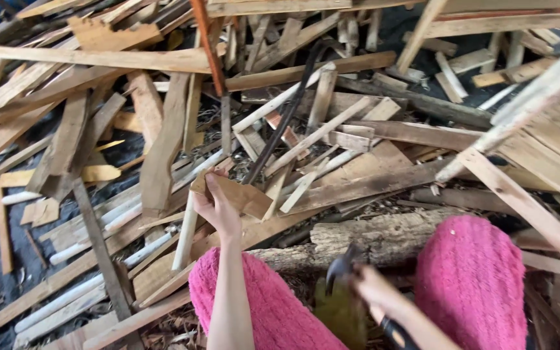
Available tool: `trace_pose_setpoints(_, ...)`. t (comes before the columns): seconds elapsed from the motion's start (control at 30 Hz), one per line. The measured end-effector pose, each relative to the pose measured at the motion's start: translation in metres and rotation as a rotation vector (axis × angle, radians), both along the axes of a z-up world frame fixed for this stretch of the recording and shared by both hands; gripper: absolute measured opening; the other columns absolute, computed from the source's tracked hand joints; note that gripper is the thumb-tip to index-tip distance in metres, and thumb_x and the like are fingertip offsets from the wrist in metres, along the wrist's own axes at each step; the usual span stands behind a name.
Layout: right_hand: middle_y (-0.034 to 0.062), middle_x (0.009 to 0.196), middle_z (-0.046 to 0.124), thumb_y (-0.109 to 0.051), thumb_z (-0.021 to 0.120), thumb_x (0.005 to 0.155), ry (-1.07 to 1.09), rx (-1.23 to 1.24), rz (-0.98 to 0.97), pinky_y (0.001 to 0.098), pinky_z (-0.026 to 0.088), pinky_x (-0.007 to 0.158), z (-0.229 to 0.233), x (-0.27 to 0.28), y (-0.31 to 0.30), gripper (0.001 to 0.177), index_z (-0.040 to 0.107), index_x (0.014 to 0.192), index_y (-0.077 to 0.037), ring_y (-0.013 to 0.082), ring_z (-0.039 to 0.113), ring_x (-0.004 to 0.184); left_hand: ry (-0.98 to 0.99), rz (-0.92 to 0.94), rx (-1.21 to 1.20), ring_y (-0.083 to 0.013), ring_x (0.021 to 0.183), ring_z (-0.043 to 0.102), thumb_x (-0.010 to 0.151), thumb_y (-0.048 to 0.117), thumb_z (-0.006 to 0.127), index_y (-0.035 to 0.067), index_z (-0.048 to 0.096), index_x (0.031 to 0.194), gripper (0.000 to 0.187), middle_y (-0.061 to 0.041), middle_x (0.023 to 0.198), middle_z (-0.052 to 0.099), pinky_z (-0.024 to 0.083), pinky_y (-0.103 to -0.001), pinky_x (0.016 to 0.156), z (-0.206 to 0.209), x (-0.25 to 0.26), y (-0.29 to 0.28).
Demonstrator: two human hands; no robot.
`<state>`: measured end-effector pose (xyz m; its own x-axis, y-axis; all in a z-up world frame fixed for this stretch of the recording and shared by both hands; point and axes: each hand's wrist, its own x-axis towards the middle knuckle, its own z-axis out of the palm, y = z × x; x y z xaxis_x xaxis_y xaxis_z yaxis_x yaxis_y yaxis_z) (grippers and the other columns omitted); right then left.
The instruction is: Dismantling and processing scrap wood pieces using a hammer and crowbar
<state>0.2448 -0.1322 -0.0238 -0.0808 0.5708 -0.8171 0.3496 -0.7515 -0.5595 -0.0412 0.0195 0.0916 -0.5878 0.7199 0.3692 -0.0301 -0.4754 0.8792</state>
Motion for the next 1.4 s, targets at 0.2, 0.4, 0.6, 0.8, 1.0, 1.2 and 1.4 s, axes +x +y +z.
trace_pose_setpoints(0.2, 0.0167, 0.049, 0.055, -0.021, 0.060, 0.086, 0.061, 0.396, -0.549, 0.0424, 0.052, 0.033, -0.058, 0.032, 0.124, 0.025, 0.072, 0.076, -0.002, 0.0286, 0.056, 0.031, 0.236, 0.279, 0.020, -0.0102, 0.081, 0.062, 0.109, 0.017, 0.060, 0.006, 0.067, 0.106, 0.014, -0.007, 0.086, 0.069, 0.051, -0.027, 0.084, 0.004, -0.020, -0.006)
trace_pose_setpoints(0.4, 0.0264, 0.077, 0.068, 0.004, 0.056, 0.078, -0.196, 0.690, -0.734, 0.0449, 0.055, 0.046, -0.173, 0.050, 0.270, 0.015, 0.070, 0.082, 0.003, 0.0360, 0.070, 0.066, 0.289, 0.460, 0.022, -0.0116, 0.077, 0.057, 0.109, 0.009, 0.055, 0.004, 0.067, 0.106, 0.013, -0.008, 0.085, 0.064, 0.051, -0.030, 0.086, 0.008, -0.062, -0.020)
trace_pose_setpoints(0.6, 0.0310, 0.124, 0.065, 0.008, 0.059, 0.085, -0.255, 0.938, -0.265, 0.0536, 0.051, 0.100, -0.001, -0.120, 0.242, 0.049, 0.060, 0.134, 0.003, 0.0454, 0.063, 0.117, 0.096, 0.576, 0.080, -0.0119, 0.087, 0.064, 0.112, 0.014, 0.047, 0.004, 0.064, 0.106, 0.020, -0.008, 0.092, 0.069, 0.050, -0.027, 0.087, 0.001, -0.103, -0.019)
trace_pose_setpoints(0.8, 0.0298, 0.115, 0.065, -0.002, 0.078, 0.083, 0.603, 0.035, -0.325, 0.0481, 0.061, 0.089, -0.170, -0.268, 0.310, 0.053, 0.053, 0.128, 0.012, 0.0382, 0.073, 0.099, 0.144, 0.479, 0.115, -0.0153, 0.083, 0.068, 0.110, 0.016, 0.048, 0.006, 0.063, 0.100, 0.021, -0.008, 0.087, 0.073, 0.050, -0.031, 0.087, -0.021, -0.110, -0.007)
trace_pose_setpoints(1.0, 0.0211, 0.104, 0.065, -0.028, 0.078, 0.084, 0.525, -0.332, -0.576, 0.0383, 0.055, 0.069, -0.176, -0.314, 0.323, 0.051, 0.058, 0.116, 0.007, 0.0288, 0.063, 0.079, 0.026, 0.347, 0.099, -0.0188, 0.097, 0.069, 0.110, 0.021, 0.049, 0.006, 0.059, 0.112, 0.018, -0.009, 0.104, 0.070, 0.055, -0.035, 0.095, -0.045, -0.127, -0.014)
trace_pose_setpoints(1.2, 0.0147, 0.088, 0.061, -0.049, 0.080, 0.087, 0.202, -0.202, -0.473, 0.0417, 0.056, 0.055, -0.160, -0.305, 0.338, 0.055, 0.061, 0.113, -0.004, 0.0221, 0.054, 0.063, -0.039, 0.342, 0.107, -0.0180, 0.097, 0.068, 0.110, 0.020, 0.047, 0.008, 0.057, 0.104, 0.017, -0.007, 0.103, 0.069, 0.052, -0.034, 0.096, -0.035, -0.129, -0.014)
trace_pose_setpoints(1.4, -0.0124, 0.054, 0.036, -0.062, 0.051, 0.100, -0.618, 0.390, 0.389, 0.0195, 0.026, 0.043, -0.083, -0.330, 0.308, 0.057, 0.048, 0.061, -0.021, 0.0046, 0.029, 0.044, -0.023, 0.351, 0.105, -0.0185, 0.094, 0.070, 0.109, 0.025, 0.050, 0.006, 0.062, 0.112, 0.023, -0.009, 0.100, 0.072, 0.056, -0.035, 0.094, -0.043, -0.129, -0.014)
